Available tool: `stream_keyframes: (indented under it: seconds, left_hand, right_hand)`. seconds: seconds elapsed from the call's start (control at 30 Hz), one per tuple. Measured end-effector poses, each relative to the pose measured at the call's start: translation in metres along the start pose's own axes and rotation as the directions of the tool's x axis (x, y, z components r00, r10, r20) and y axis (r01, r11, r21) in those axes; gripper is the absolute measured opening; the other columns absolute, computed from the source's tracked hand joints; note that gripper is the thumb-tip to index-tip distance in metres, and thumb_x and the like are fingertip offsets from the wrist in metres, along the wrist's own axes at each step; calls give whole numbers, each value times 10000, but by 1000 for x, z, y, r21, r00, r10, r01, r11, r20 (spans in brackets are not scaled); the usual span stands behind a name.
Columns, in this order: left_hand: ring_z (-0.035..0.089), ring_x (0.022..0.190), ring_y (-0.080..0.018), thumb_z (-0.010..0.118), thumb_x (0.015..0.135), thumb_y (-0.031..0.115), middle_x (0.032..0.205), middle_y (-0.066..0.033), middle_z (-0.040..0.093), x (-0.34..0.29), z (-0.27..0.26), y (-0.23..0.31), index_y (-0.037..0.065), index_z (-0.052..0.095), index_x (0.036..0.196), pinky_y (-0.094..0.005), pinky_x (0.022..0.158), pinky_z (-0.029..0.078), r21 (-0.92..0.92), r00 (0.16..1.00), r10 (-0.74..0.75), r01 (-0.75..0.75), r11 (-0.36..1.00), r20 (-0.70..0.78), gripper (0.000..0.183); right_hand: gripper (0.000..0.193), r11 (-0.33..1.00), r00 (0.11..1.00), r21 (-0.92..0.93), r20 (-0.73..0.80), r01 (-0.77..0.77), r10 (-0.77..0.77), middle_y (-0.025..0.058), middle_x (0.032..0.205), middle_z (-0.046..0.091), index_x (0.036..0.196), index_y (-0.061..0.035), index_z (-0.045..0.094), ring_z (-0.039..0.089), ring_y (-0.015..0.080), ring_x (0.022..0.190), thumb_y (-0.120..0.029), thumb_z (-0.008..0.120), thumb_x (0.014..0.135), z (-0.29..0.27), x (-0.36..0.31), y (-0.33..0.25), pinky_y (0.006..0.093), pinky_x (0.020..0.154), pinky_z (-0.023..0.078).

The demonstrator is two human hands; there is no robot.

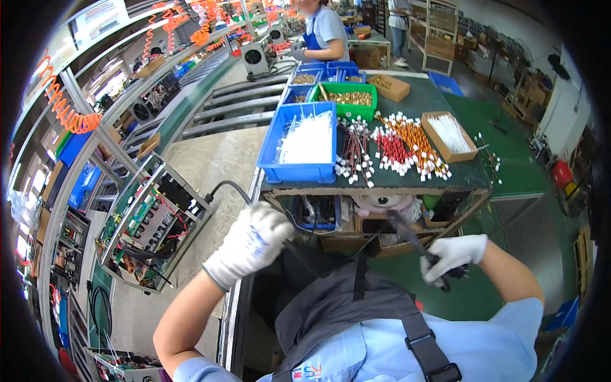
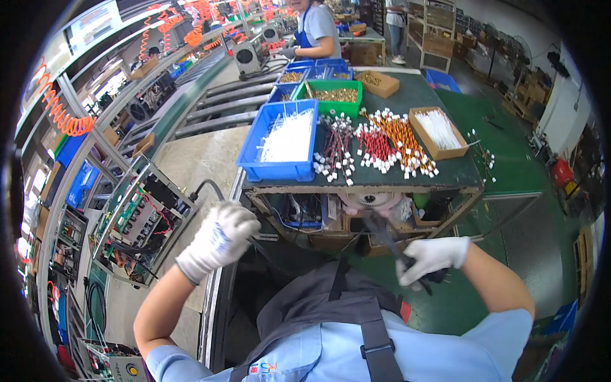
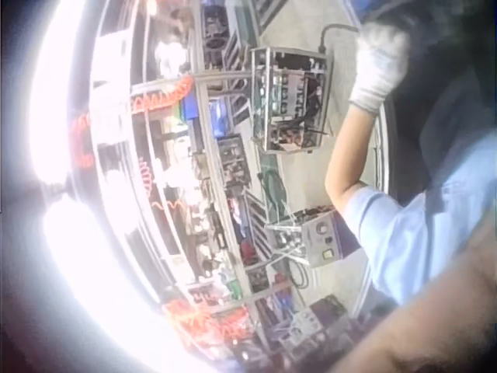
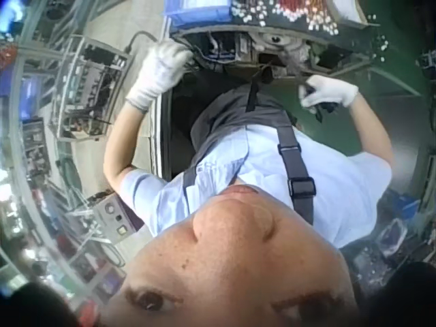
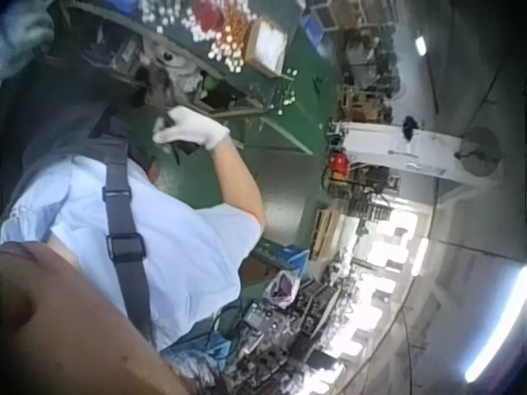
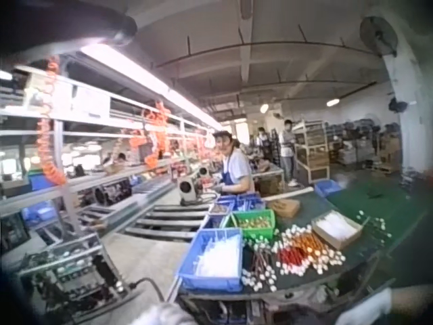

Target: The person organizes and secures wires inside an open electronic device using white zip ties. They also handle a purple plastic component and a black cable, placing them on the workbench. The person repeatedly picks zip ties from a blue bin and fastens them around wire bundles within the device.

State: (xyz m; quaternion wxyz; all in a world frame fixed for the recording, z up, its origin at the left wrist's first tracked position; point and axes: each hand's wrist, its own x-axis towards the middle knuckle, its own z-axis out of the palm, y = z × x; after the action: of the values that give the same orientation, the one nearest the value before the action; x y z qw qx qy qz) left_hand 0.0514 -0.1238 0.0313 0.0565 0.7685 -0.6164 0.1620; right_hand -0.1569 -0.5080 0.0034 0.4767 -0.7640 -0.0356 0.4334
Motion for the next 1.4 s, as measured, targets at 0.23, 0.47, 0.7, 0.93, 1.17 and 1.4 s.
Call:
stream_keyframes:
  seconds: [0.23, 0.47, 0.7, 0.93, 1.17, 1.4]
  left_hand:
    - [621, 903, -322, 678, 696, 124, 1015, -120, 642, 15, 18, 30, 34, 512, 1282, -438, 797, 468, -139, 983, -180, 172, 975, -47, 616]
    - [544, 1147, -389, 628, 727, 66, 1328, -212, 485, 29, -9, 37, 50, 435, 1379, -450, 934, 442, -130, 927, -316, 345, 929, 202, 680]
    - [617, 1028, -321, 658, 757, 275, 1074, -150, 633, 60, 26, 33, 112, 548, 1178, -486, 855, 460, -215, 772, -121, 318, 923, 624, 464]
    - [646, 793, -243, 680, 691, 222, 797, -39, 636, 27, 117, 44, 136, 585, 949, -394, 726, 480, -332, 864, -155, 342, 879, 480, 287]
    - [646, 752, -202, 550, 814, 189, 760, -21, 626, 10, 141, 43, 157, 600, 921, -368, 681, 488, -264, 877, -139, 285, 921, 460, 122]
    - [661, 791, -237, 575, 848, 262, 807, -31, 648, 19, 131, 29, 143, 601, 1046, -389, 714, 514, -290, 867, -28, 197, 937, 498, 233]
  right_hand:
    - [571, 712, 776, -363, 56, 602, -628, 86, 1024, 609, 1319, 1, 475, 577, 110, 950, -99, 635, 780, 1, 151, -44, 285, 774, 491]
    - [432, 870, 779, 370, 415, 326, -469, 53, 803, 606, 1219, 45, 528, 603, 129, 731, -220, 669, 909, -3, 173, -80, 286, 682, 505]
    - [378, 957, 793, 14, 556, 289, -248, 67, 783, 631, 1063, 39, 619, 599, 126, 657, -259, 727, 857, -50, 169, -97, 270, 599, 494]
    - [225, 888, 751, -251, -474, 386, -460, 94, 867, 717, 1014, -3, 707, 672, 153, 792, -184, 675, 883, -159, 180, -159, 302, 747, 528]
    - [330, 631, 695, -775, -431, 41, -575, 148, 1120, 659, 1072, -146, 672, 620, 332, 1074, -385, 617, 852, -194, 343, -205, 545, 947, 409]
    - [231, 647, 409, -605, -501, 464, -763, 149, 935, 686, 984, -54, 712, 657, 311, 896, -232, 645, 854, -203, 286, -216, 385, 822, 507]
